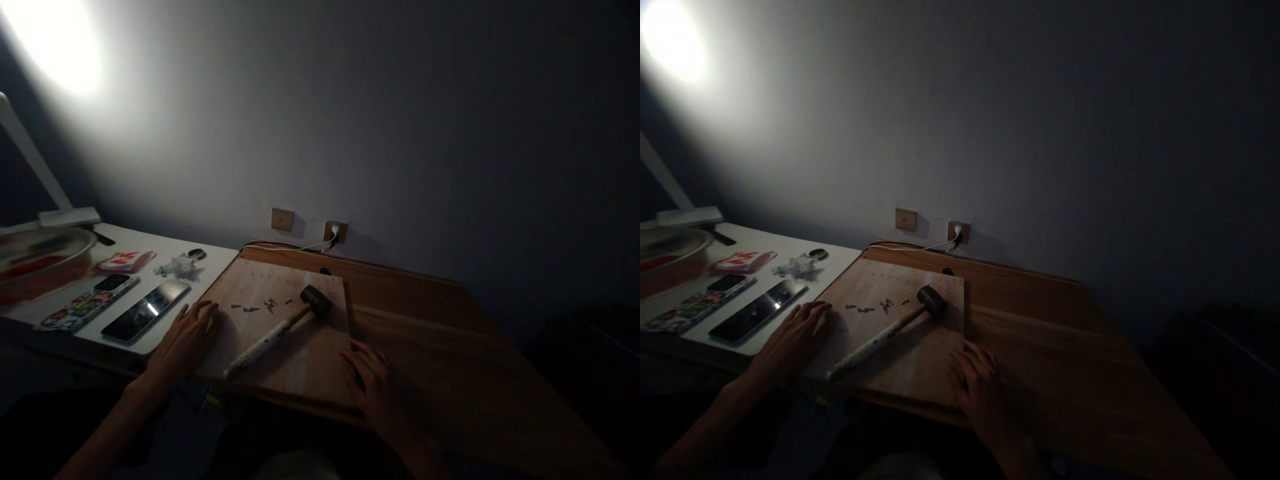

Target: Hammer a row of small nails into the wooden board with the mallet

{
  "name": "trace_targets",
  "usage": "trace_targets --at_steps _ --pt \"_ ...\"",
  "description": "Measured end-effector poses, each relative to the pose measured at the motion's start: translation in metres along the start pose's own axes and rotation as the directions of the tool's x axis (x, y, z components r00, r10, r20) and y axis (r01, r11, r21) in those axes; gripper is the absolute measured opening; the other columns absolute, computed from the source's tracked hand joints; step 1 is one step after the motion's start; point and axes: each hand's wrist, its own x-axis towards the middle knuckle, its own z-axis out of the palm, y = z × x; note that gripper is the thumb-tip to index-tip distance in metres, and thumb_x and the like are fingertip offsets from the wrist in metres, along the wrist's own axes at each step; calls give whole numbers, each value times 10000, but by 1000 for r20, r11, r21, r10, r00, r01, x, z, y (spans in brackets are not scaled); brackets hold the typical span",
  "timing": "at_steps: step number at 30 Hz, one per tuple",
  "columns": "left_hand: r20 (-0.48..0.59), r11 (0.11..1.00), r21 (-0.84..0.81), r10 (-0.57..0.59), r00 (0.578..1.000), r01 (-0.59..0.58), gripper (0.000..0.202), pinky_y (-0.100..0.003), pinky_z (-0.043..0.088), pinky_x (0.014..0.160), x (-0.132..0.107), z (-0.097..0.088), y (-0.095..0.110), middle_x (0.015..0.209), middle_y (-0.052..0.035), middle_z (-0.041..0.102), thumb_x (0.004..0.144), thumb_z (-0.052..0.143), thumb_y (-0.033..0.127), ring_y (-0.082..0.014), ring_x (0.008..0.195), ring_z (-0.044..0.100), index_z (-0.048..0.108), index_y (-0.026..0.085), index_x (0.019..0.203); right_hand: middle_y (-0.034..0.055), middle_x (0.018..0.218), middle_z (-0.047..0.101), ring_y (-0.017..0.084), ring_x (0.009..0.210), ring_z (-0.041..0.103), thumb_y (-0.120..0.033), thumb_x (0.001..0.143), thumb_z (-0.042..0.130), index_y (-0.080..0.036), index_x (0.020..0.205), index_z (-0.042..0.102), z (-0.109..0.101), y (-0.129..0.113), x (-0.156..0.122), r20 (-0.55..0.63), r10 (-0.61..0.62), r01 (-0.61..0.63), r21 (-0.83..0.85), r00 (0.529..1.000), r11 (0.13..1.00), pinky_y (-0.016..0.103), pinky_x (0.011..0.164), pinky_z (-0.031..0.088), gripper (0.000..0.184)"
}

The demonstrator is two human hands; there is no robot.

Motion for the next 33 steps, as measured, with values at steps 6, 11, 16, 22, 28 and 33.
trace_targets --at_steps 6,11,16,22,28,33 --pt "-11 988 -61 141 990 -141 296 -581 404 1116 -7 4 39 1219 -149 683 966 397 233 -312 1214 595 649 178 1112 119 1047 784 275 1001 730 -441 1010 484 -224 977 785 -18 35 -18 -108 70 -63 70 992 996 463 927 572 372" --pt "44 962 -101 258 965 -253 279 -598 345 1172 -11 -6 83 1216 -86 671 975 393 165 -278 1256 568 654 211 1064 122 1042 780 270 972 745 -617 970 453 -235 940 793 -48 63 -39 -35 288 -281 139 957 950 411 897 604 512" --pt "53 942 -163 306 950 -294 263 -555 397 1166 -15 -14 114 1265 -95 643 977 449 166 -275 1253 573 623 199 1171 110 990 794 271 920 761 -775 882 445 -252 876 801 -74 87 -63 -4 394 -389 150 919 909 383 862 620 633" --pt "38 928 -236 305 951 -288 275 -428 518 1064 -18 -22 137 1247 -95 644 942 504 137 -248 1179 606 613 198 1187 114 930 799 279 866 768 -808 841 463 -255 819 800 -95 106 -84 -19 467 -462 124 884 878 365 803 630 648" --pt "93 947 -197 276 957 -254 261 -483 470 1063 -15 -27 134 1241 -73 654 925 524 127 -270 1183 587 642 236 1130 109 929 793 286 871 760 -732 869 473 -252 860 777 -95 96 -77 -92 455 -446 109 886 889 391 797 618 568" --pt "140 937 -218 308 941 -274 207 -467 473 994 6 -23 145 1201 -82 663 954 567 190 -261 1099 601 649 237 1138 80 1012 788 245 908 748 -634 930 471 -271 1157 742 -81 48 -53 31 416 -414 188 909 891 328 796 594 507"
